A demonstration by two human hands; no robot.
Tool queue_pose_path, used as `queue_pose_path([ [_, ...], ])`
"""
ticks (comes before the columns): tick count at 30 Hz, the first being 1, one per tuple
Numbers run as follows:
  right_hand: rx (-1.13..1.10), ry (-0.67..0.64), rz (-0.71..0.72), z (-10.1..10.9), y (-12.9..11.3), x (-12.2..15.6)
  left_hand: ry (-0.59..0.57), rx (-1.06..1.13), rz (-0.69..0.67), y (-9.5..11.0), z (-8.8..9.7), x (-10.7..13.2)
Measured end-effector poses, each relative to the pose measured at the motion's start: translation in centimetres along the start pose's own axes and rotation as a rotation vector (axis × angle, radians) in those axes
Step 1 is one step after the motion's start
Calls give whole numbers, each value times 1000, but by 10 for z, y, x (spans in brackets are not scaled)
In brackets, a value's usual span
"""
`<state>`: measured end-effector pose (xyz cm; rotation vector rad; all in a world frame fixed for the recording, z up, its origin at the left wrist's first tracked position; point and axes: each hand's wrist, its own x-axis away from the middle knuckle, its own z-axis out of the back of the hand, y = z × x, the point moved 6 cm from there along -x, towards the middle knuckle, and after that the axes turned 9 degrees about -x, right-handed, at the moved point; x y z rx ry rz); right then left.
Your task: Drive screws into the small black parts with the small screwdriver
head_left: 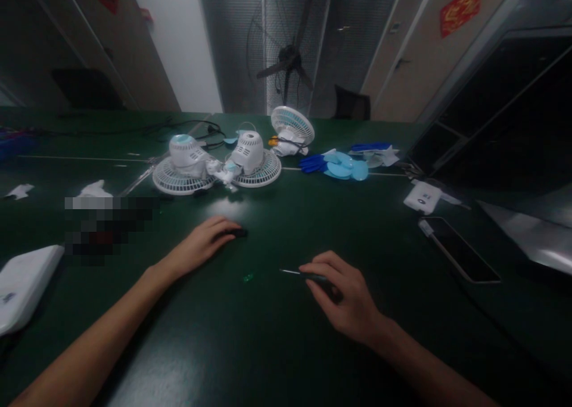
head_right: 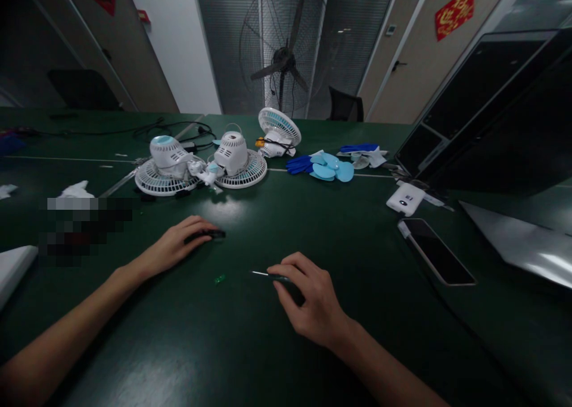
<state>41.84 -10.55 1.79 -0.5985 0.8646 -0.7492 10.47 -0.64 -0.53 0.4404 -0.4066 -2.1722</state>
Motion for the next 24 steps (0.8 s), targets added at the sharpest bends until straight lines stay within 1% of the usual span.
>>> queue_pose_path([
  [2, -1, -2, 4, 0, -1, 0, 79, -80, 69, -30, 12, 4],
  [4, -7, -12, 1, 0, -1, 0, 141, -161, 135, -52, 22, 8],
  [6, -12, -13, -5, 0, -1, 0, 185, -235, 205, -64, 29, 12],
  [7, -13, -11, -7, 0, -1, 0, 206, -270, 235, -64, 31, 13],
  [8, -16, -9, -8, 0, -1, 0, 227, -304, 253, -59, 34, 13],
  [9, -20, -8, -12, 0, 0, 0, 247, -334, 257, -50, 37, 13],
  [10, -25, -9, -16, 0, 0, 0, 250, -351, 242, -38, 39, 12],
  [11, -29, -12, -20, -1, 1, 0, 229, -353, 214, -22, 39, 10],
  [12, -30, -14, -24, -1, 1, 0, 173, -325, 178, -5, 37, 7],
  [14, -24, -16, -31, -1, 2, 0, -59, -186, 109, 27, 23, 4],
  [16, -14, -13, -31, -1, 1, 0, -263, -66, 100, 51, 9, 6],
  [17, -10, -8, -29, -1, 1, 0, -331, -23, 105, 59, 4, 7],
  [19, -7, 3, -22, 0, -1, -1, -391, 29, 109, 67, -5, 10],
  [24, -16, 1, -12, 0, -3, -2, -378, 52, 69, 69, -15, 9],
])
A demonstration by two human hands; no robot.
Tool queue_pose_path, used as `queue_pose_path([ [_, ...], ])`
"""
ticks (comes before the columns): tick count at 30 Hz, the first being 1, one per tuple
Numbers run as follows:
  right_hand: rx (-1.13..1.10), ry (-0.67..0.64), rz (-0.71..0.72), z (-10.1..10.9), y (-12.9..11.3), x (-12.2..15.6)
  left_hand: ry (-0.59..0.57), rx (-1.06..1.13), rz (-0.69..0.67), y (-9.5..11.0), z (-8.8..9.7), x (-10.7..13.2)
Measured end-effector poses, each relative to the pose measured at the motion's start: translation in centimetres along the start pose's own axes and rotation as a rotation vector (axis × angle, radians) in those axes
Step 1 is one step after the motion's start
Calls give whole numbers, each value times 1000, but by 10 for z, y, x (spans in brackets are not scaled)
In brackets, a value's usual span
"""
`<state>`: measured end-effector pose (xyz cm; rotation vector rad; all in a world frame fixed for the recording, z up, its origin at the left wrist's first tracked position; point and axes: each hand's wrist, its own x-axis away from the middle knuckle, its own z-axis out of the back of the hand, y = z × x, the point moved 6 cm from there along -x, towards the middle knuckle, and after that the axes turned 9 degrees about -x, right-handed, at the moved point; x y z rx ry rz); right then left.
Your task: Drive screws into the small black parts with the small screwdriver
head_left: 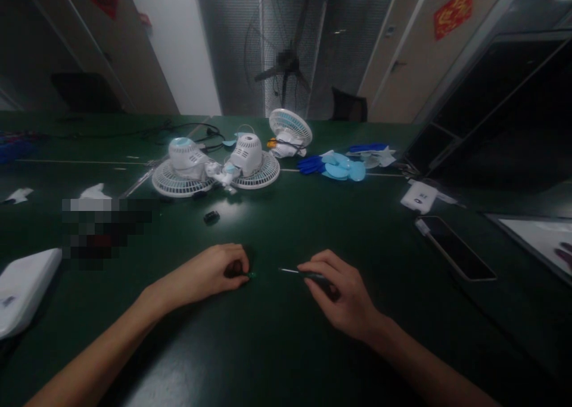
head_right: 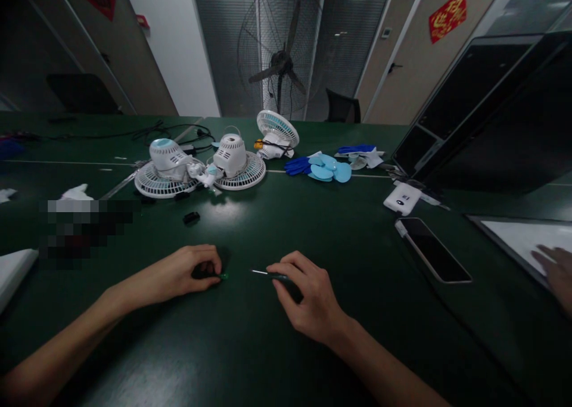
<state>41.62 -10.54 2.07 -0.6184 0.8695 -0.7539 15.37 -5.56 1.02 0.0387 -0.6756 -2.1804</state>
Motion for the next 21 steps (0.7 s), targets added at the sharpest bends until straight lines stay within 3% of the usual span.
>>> queue_pose_path([
  [3, 10, 8, 9, 1, 0, 0, 38, -24, -2, -7, 3, -2],
  [5, 5, 6, 7, 1, 0, 0, 133, -40, 49, -23, 14, -1],
  [10, -11, -19, -11, -1, 2, 1, 589, -59, 361, -104, 56, 22],
  [13, -6, -13, -10, -1, 2, 1, 709, -80, 472, -137, 65, 35],
  [17, -4, -20, -10, -1, 3, 1, 762, -242, 337, -126, 67, 30],
  [21, -9, -24, -17, -1, 4, 2, 664, -382, 153, -106, 58, 13],
])
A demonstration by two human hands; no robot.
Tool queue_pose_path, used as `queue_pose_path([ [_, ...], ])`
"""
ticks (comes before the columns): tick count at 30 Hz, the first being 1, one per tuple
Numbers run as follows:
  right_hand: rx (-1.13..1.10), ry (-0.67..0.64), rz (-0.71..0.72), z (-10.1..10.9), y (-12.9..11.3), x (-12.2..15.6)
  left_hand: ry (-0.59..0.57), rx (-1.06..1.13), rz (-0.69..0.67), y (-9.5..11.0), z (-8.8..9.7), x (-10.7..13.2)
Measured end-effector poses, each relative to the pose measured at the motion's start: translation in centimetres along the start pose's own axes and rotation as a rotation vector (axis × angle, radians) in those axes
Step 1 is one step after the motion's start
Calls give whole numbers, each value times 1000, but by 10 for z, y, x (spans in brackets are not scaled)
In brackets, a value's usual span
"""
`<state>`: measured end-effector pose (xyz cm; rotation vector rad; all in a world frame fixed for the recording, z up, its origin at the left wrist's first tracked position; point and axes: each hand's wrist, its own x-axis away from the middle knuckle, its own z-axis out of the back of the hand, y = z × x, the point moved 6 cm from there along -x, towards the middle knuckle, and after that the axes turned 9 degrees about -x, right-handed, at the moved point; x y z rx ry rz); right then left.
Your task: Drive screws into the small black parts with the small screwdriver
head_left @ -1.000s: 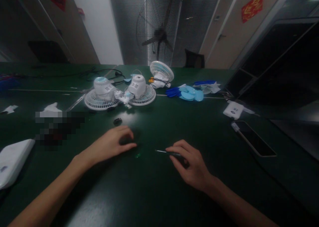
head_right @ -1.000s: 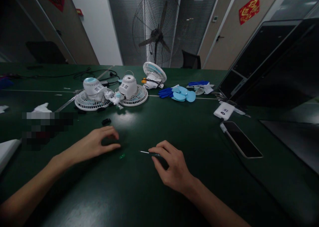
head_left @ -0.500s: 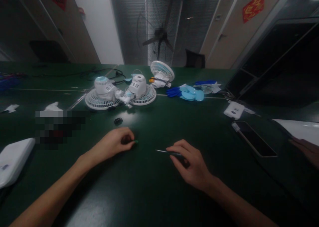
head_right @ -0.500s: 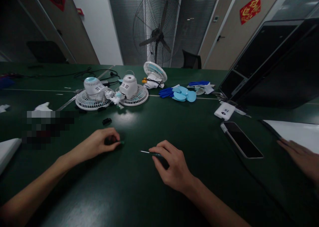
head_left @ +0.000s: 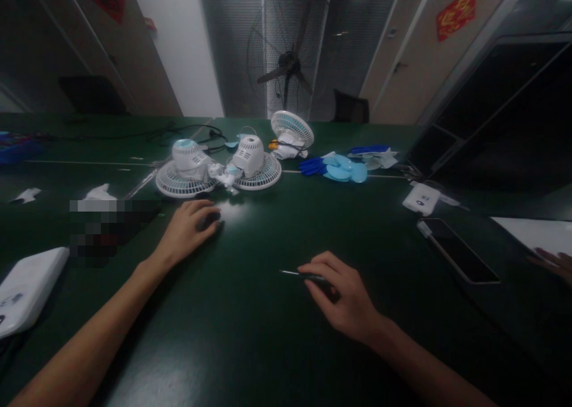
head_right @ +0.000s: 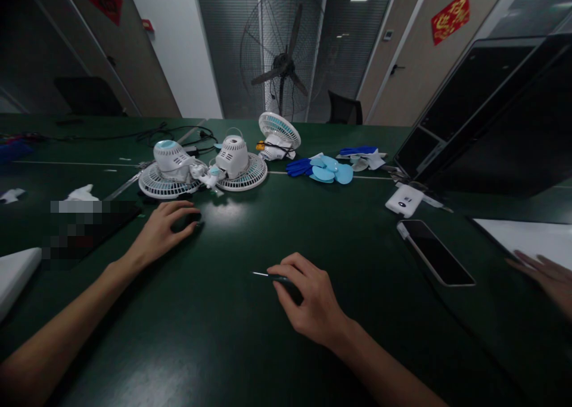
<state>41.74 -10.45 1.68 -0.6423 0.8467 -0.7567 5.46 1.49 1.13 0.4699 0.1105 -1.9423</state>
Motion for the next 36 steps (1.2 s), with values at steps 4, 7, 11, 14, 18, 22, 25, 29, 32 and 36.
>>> queue_pose_path([
  [4, 4, -11, -3, -1, 0, 0, -58, 21, -80, -4, -8, -1],
  [7, 0, -11, 1, -1, -1, 0, -54, 58, -88, -10, -9, 0],
  [11, -2, -8, 11, -1, -2, 0, -45, 60, -53, -11, -6, 1],
  [14, 12, -6, 10, 0, -2, 0, 67, 42, 78, -18, 2, 3],
  [18, 7, -13, 11, 0, -2, -1, 142, 25, 234, -30, 7, 8],
  [22, 17, -6, 13, 0, -2, -1, 127, 50, 239, -28, 4, 7],
  [25, 2, -11, 0, -1, -1, 0, 124, 50, 226, -24, 2, 6],
  [29, -3, -9, -5, -1, -2, -1, 121, 22, 207, -21, 2, 6],
  [32, -4, 2, 5, 0, -3, -1, 104, -1, 211, -21, 3, 6],
  [36, -6, -8, -5, 0, -3, -1, 91, -10, 224, -20, 4, 5],
])
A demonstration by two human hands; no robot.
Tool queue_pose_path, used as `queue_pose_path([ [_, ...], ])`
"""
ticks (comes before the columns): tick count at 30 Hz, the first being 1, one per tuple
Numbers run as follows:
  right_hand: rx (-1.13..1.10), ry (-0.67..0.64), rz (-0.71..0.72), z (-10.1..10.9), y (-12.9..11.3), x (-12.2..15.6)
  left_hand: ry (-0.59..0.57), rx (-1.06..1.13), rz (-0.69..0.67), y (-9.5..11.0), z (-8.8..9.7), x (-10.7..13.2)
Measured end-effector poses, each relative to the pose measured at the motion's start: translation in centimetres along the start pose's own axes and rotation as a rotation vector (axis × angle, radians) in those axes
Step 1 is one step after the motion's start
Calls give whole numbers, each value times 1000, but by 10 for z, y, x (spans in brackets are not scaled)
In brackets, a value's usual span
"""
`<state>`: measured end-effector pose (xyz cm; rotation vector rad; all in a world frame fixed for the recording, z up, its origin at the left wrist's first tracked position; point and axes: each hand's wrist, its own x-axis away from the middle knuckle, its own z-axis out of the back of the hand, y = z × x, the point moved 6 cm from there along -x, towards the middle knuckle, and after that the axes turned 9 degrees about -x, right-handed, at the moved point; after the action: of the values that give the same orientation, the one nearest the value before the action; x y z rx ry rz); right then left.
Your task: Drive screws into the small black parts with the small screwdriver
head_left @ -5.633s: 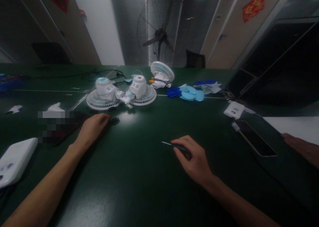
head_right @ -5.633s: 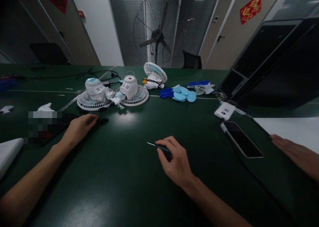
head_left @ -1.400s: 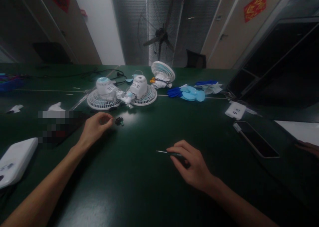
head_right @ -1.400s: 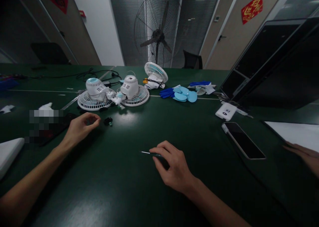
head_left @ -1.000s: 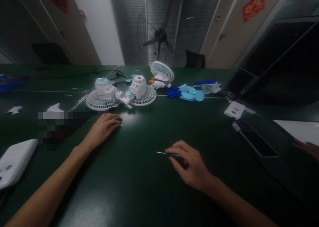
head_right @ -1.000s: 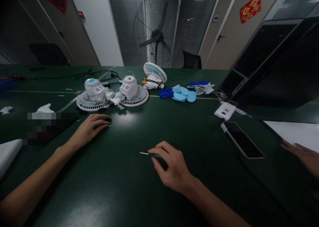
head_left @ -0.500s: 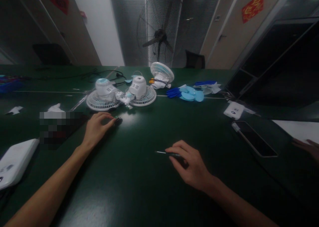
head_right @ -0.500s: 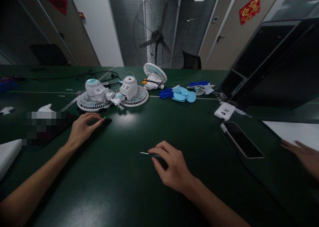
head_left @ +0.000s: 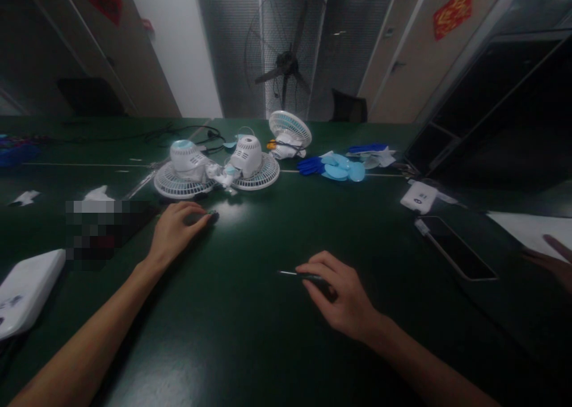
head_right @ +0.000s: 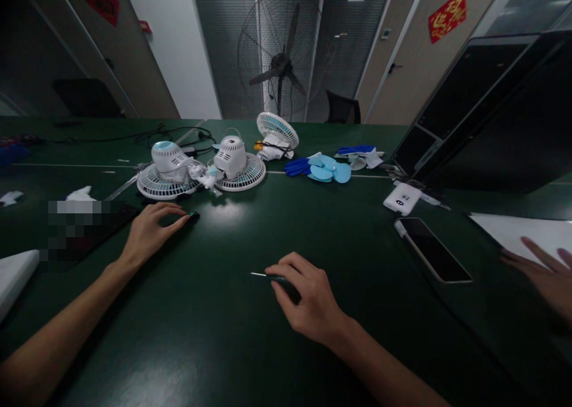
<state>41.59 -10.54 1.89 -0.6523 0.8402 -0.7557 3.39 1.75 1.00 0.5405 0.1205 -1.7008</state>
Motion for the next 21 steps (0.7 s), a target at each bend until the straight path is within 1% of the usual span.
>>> queue_pose_path([
  [5, -6, 6, 1, 0, -1, 0, -39, -5, -1, -1, -3, -1],
  [7, -3, 12, -1, 0, -1, -1, -93, 41, -12, 3, -7, 0],
  [8, -1, 13, -3, 0, -1, -1, -134, 88, -29, 9, -9, 1],
  [9, 0, 13, -2, 0, -1, -1, -184, 145, -55, 19, -11, 3],
  [11, 6, 10, 0, 0, -1, -1, -300, 275, -141, 48, -15, 10],
  [13, 21, 0, 0, -1, -1, -1, -411, 393, -257, 85, -18, 21],
  [16, 51, -22, -4, -1, -2, -2, -505, 540, -398, 137, -16, 39],
  [18, 60, -38, -2, -1, -3, -3, -539, 586, -452, 159, -15, 48],
  [19, 63, -44, 0, -1, -4, -3, -549, 597, -469, 166, -14, 51],
  [21, 66, -54, 7, -2, -5, -3, -557, 606, -485, 171, -13, 53],
])
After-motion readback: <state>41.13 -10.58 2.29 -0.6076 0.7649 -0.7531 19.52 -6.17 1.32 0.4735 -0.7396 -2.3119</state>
